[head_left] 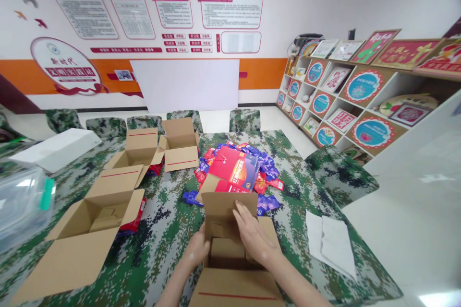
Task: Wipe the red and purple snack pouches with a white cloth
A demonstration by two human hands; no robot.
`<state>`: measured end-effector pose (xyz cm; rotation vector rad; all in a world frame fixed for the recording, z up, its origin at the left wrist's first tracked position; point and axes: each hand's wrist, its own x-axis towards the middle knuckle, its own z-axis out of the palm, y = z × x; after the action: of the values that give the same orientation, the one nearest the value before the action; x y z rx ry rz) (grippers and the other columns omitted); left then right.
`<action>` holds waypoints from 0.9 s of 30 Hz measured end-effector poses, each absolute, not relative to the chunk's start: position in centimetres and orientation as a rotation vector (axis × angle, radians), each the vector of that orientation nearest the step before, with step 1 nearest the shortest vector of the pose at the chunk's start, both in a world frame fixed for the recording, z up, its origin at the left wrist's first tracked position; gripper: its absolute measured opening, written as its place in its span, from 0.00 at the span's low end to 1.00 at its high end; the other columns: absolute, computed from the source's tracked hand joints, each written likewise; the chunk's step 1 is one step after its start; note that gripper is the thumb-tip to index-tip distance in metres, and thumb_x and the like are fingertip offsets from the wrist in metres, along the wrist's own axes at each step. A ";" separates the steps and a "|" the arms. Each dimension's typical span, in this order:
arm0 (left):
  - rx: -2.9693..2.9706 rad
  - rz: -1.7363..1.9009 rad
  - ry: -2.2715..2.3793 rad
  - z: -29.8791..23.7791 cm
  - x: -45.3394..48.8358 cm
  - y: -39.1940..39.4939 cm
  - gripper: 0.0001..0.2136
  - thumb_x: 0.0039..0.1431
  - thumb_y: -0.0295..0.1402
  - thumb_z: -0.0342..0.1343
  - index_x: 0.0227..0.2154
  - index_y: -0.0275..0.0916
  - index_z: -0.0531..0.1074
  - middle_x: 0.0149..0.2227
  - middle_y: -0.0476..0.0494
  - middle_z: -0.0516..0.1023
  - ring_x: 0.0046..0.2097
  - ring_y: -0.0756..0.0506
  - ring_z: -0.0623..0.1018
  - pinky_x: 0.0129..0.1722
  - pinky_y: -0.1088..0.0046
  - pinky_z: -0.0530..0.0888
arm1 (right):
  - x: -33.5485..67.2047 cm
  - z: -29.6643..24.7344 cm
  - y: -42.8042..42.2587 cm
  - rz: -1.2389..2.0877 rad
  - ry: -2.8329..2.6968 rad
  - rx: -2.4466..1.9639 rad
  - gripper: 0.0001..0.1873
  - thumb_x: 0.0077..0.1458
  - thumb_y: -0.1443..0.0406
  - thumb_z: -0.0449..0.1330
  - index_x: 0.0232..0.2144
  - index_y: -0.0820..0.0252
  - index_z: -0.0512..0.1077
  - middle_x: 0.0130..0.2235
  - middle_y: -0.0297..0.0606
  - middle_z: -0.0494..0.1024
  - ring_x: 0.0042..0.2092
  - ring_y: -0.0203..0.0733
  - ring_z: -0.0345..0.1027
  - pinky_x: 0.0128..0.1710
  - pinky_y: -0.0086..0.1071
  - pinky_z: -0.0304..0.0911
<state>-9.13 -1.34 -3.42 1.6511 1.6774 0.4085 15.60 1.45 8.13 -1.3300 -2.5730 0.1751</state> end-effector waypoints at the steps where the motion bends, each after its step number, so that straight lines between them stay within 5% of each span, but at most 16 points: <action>1: 1.671 0.401 1.675 -3.3 -9.1 -1.4 0.31 0.48 0.19 0.45 0.59 0.34 0.53 0.47 0.41 0.75 0.48 0.45 0.74 0.48 0.76 0.66 | 14.8 7.6 1.9 0.125 -2.576 -1.339 0.38 0.48 0.81 0.40 0.61 0.61 0.49 0.63 0.48 0.53 0.63 0.45 0.45 0.51 0.41 0.61; 5: 1.733 0.391 1.701 -2.5 -8.8 -1.6 0.33 0.51 0.19 0.43 0.61 0.38 0.47 0.47 0.41 0.75 0.47 0.44 0.75 0.46 0.75 0.67 | 13.2 4.8 5.1 0.052 -2.608 -1.515 0.39 0.46 0.80 0.42 0.63 0.66 0.45 0.65 0.52 0.43 0.65 0.52 0.34 0.46 0.44 0.66; 14: 1.695 0.298 1.790 -1.7 -8.6 -1.6 0.28 0.53 0.21 0.43 0.59 0.35 0.50 0.41 0.40 0.77 0.43 0.43 0.76 0.43 0.74 0.67 | 12.2 1.4 8.8 0.338 -2.891 -1.388 0.32 0.45 0.81 0.48 0.56 0.79 0.58 0.57 0.64 0.61 0.61 0.54 0.52 0.59 0.45 0.51; 27: 1.698 0.348 1.774 -2.5 -8.8 -1.1 0.30 0.52 0.20 0.44 0.60 0.35 0.50 0.45 0.39 0.76 0.46 0.43 0.75 0.44 0.74 0.67 | 12.3 1.0 8.9 0.510 -2.929 -1.334 0.30 0.46 0.79 0.47 0.55 0.75 0.62 0.55 0.59 0.65 0.58 0.50 0.58 0.56 0.41 0.55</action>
<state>-8.82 -1.07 -2.51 1.6981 1.7738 0.3478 12.34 8.87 1.04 -1.3335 -2.9287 0.5102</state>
